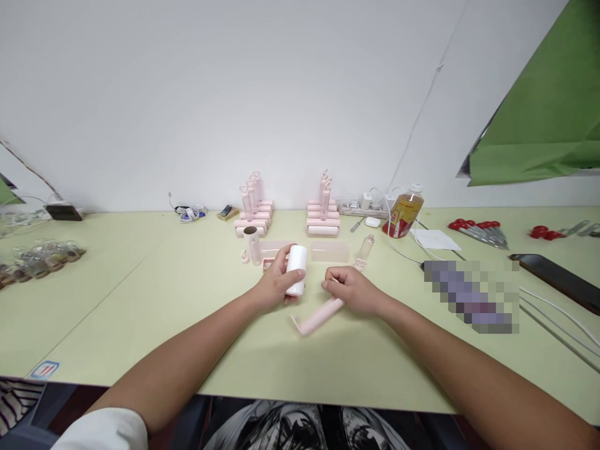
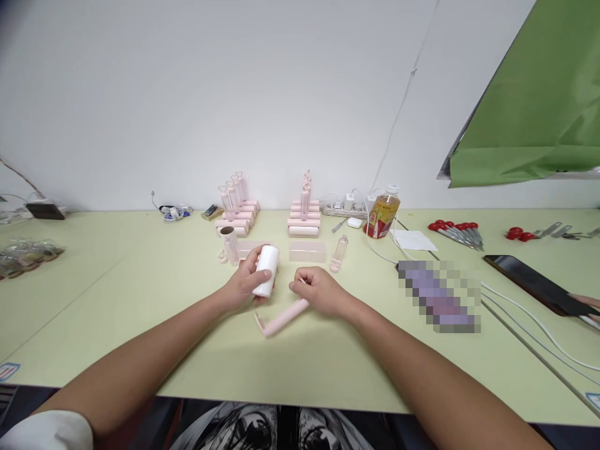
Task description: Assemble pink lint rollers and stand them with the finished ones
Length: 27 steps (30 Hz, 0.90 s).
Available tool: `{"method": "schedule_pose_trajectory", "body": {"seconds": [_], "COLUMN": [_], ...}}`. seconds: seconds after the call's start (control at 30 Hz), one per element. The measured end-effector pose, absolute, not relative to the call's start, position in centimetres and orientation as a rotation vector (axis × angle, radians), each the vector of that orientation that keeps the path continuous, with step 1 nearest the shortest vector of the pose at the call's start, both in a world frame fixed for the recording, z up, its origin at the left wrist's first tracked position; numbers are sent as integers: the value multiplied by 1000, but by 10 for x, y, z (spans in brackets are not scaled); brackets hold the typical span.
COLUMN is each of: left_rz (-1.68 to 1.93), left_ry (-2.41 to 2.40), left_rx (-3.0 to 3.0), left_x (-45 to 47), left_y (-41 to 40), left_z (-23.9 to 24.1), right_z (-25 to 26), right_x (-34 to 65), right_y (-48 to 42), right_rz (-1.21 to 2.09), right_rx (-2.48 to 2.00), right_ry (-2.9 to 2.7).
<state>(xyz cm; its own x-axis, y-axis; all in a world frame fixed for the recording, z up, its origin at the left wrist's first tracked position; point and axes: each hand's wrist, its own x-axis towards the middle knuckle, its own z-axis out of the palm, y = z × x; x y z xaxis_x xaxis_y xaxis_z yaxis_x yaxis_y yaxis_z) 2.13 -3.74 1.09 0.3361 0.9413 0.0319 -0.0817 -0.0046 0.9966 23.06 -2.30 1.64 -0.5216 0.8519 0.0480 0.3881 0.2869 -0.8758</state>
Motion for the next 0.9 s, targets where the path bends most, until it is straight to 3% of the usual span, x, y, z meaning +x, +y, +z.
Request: {"method": "schedule_pose_trajectory", "body": {"seconds": [0.9], "left_rz": [725], "left_ry": [719], "left_rx": [1392], "left_x": [21], "left_y": [-43], "left_z": [11], "right_z": [14], "right_x": [224], "right_y": [-27], "right_rz": [1466], "right_rx": [-1153], "right_ry": [-1597]}}
